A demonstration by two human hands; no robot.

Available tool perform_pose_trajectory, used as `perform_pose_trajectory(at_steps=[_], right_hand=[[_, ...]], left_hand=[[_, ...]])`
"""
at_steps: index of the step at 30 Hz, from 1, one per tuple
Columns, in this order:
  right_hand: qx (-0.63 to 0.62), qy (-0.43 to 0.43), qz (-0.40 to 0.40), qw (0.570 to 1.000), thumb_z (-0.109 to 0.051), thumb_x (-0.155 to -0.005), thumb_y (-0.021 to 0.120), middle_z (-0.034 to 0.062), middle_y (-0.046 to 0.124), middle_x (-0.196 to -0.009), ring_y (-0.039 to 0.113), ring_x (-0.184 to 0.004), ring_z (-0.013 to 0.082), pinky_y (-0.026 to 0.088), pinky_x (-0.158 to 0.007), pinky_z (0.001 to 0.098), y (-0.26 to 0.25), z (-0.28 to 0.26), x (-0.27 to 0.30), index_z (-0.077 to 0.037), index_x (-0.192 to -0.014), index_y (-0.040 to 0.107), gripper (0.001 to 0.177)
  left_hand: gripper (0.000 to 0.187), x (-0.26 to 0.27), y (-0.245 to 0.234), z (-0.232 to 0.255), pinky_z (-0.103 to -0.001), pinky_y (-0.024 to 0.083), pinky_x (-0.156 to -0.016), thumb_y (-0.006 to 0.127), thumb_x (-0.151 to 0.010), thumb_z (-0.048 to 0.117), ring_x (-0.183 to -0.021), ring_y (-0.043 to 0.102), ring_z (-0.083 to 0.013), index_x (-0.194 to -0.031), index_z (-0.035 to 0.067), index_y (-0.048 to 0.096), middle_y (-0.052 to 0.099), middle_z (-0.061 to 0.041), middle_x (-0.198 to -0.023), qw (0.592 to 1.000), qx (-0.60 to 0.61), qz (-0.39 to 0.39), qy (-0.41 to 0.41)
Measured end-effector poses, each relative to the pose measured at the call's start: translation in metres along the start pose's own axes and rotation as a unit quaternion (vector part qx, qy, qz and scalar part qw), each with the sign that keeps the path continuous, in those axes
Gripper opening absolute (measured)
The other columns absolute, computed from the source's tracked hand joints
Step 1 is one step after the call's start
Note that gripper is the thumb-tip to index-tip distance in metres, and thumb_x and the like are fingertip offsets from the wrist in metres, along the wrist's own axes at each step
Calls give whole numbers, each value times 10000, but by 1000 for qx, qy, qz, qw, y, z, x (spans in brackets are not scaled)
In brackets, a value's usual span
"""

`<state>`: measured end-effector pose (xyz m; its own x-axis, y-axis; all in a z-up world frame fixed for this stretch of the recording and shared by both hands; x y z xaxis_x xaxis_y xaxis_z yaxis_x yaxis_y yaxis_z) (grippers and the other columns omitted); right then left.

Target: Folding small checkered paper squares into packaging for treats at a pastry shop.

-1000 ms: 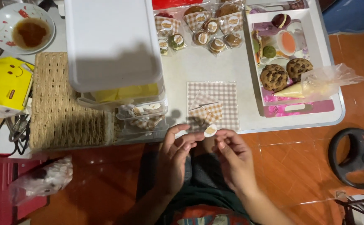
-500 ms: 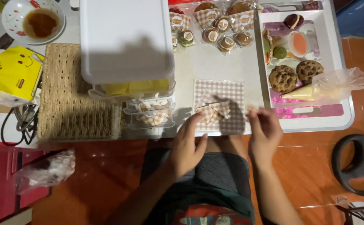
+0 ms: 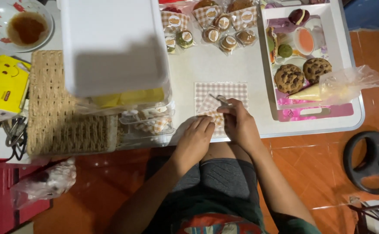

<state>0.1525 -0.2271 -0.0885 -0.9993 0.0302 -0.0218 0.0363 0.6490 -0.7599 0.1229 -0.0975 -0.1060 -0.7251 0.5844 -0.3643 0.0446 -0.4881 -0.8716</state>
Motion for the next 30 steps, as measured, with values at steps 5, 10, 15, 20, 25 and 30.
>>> perform_pose_trajectory(at_steps=[5, 10, 15, 20, 25, 30], right_hand=[[6, -52, 12, 999, -2, -894, 604, -46, 797, -1068, 736, -991, 276, 576, -905, 441, 6, 8, 0, -154, -1323, 518, 464], [-20, -51, -7, 998, 8, -886, 630, 21, 798, -1061, 729, -980, 329, 574, -885, 472, 2, 2, 0, -117, -1290, 550, 431], [-108, -25, 12, 994, -81, -900, 718, 19, 791, -1043, 734, -968, 243, 570, -902, 412, -2, 14, 3, -131, -1224, 592, 352], [-83, -28, 11, 996, -101, -893, 731, 6, 799, -1000, 739, -932, 269, 565, -874, 426, 1, 14, 2, -139, -1225, 596, 361], [-73, -34, 0, 997, -82, -886, 717, -9, 803, -956, 740, -916, 285, 558, -886, 422, 3, 15, 2, -144, -1226, 585, 371], [-88, -24, 44, 995, -208, -856, 834, 59, 736, -891, 708, -846, 298, 553, -798, 430, 8, 44, 0, -159, -1148, 663, 342]], left_hand=[[393, -6, -7, -3, -452, 557, -865, 495, -960, -2, -1158, 634, -370, -1345, 15, 570, 537, -213, -1405, 999, 17, -21, -33], [525, -9, -5, -9, -454, 536, -905, 423, -970, -48, -1233, 595, -355, -1494, -10, 413, 595, -221, -1320, 998, 46, -12, -43], [486, -9, -6, -15, -382, 544, -888, 450, -980, -37, -1115, 637, -300, -1466, -15, 450, 681, -215, -1163, 994, 87, 7, -63], [410, -7, 9, -24, -349, 551, -833, 569, -981, 42, -1022, 656, -261, -1390, 29, 528, 691, -135, -947, 995, 41, 75, -52], [359, -10, -3, -21, -344, 552, -779, 633, -979, 104, -978, 663, -241, -1332, 55, 583, 663, -85, -802, 990, 35, 125, -48], [334, -8, 3, -27, -341, 566, -834, 659, -947, 168, -1007, 684, -230, -1266, 87, 599, 682, -71, -770, 989, 23, 133, -63]])
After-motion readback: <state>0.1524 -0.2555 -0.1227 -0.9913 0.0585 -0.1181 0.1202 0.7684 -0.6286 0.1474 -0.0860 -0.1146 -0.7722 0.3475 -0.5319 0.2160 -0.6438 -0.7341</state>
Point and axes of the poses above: each hand's wrist, its own x-axis away from the middle knuckle, its own y-axis out of the palm, z = x × y, the point moved 8 cm from there along -x, towards the middle knuckle
